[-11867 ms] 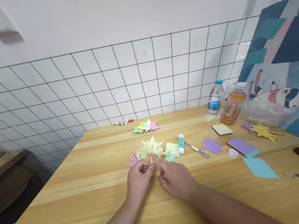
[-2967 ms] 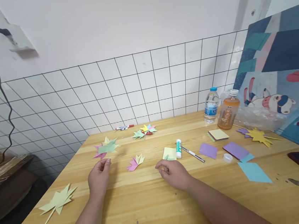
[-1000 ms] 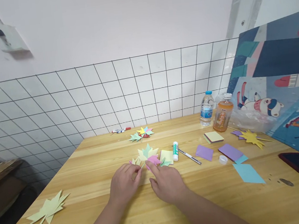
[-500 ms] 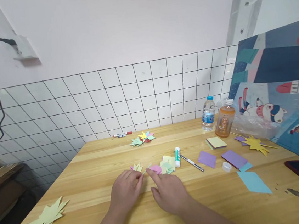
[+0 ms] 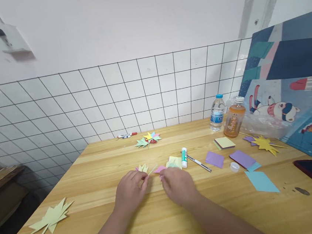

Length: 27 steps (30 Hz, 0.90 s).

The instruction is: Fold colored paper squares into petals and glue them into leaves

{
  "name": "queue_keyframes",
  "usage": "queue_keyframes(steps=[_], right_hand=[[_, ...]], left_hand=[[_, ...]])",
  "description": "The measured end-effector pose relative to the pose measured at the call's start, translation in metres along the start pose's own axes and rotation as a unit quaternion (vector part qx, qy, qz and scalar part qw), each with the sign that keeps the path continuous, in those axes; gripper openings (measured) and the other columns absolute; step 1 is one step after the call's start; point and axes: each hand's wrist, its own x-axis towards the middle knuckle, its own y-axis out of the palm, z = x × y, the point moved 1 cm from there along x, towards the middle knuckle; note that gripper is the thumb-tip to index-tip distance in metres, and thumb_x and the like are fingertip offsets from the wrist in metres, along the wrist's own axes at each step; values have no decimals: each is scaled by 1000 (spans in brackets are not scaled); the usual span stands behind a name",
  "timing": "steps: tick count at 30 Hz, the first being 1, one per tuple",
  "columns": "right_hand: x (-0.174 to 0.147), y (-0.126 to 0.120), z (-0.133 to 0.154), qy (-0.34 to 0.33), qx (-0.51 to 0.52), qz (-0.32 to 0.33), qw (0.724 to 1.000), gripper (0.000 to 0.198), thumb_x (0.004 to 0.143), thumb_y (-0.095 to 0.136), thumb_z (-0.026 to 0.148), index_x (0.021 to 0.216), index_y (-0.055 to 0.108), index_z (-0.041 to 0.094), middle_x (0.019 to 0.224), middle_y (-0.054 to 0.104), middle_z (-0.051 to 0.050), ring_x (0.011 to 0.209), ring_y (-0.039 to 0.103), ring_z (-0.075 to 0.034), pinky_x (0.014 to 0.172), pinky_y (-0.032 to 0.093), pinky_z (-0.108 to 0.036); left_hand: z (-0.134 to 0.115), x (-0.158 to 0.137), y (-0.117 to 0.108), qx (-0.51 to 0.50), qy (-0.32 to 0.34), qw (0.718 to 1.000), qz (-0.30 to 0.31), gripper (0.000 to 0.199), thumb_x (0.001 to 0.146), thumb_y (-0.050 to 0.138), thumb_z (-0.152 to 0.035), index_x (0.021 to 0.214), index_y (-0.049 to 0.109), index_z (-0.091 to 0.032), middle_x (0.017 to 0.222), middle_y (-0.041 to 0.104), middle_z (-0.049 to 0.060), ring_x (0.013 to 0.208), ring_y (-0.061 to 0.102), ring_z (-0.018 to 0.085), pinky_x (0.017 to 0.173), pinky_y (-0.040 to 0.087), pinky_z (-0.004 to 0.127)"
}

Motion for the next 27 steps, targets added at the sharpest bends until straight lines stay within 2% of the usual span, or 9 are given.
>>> queue_keyframes(steps=[2,4,8,10,14,16,22,27], right_hand=[[5,-2,-13,69,3,-44,997,23,88,38,29,102,55,24,97,62,-4,94,54,-21,75,38,-30],[8,-1,-24,130,4,-54,990,24,85,45,36,101,55,22,99,61,-6,94,54,-23,75,39,-31],[11,6,-35,178,5,-54,983,43,81,53,40,117,50,17,107,58,-10,101,51,-25,82,38,-34],[11,8,-34,159,3,-34,987,50,79,56,37,125,46,18,111,58,-10,105,49,-25,86,37,-34],[11,8,-29,83,16,14,996,34,84,52,28,118,55,28,111,61,-4,106,48,-22,89,34,-33],[12,8,-29,60,30,23,997,34,85,49,23,117,56,30,108,64,-2,104,49,-20,88,35,-32],[13,11,-31,66,56,14,996,27,82,52,24,107,63,28,103,65,-1,100,52,-18,87,36,-29],[13,11,-32,66,59,15,996,24,82,53,26,104,64,28,101,65,-1,99,52,-18,86,37,-29]], left_hand=[[1,0,1,5,6,1000,16,25,87,45,-30,78,66,-21,78,71,4,77,63,19,70,45,28],[2,-1,4,17,4,999,30,26,88,43,-30,82,67,-22,82,72,3,79,65,19,69,45,27],[5,-3,7,28,-7,998,52,27,90,40,-31,87,66,-24,86,73,2,79,67,18,67,45,26],[5,-2,8,15,7,998,62,26,90,40,-30,86,65,-23,84,73,1,79,66,17,68,45,26],[2,-1,9,-14,54,995,85,27,91,40,-32,85,64,-22,81,71,2,77,64,17,70,45,27],[0,-2,10,-15,79,992,100,28,92,38,-32,86,64,-22,80,70,2,77,63,17,71,45,28],[-11,-9,7,-8,167,974,152,27,89,38,-19,95,64,-23,80,69,4,77,62,18,68,45,28],[-13,-12,4,21,180,970,161,31,85,41,-13,104,62,-25,81,70,4,75,63,19,64,45,29]])
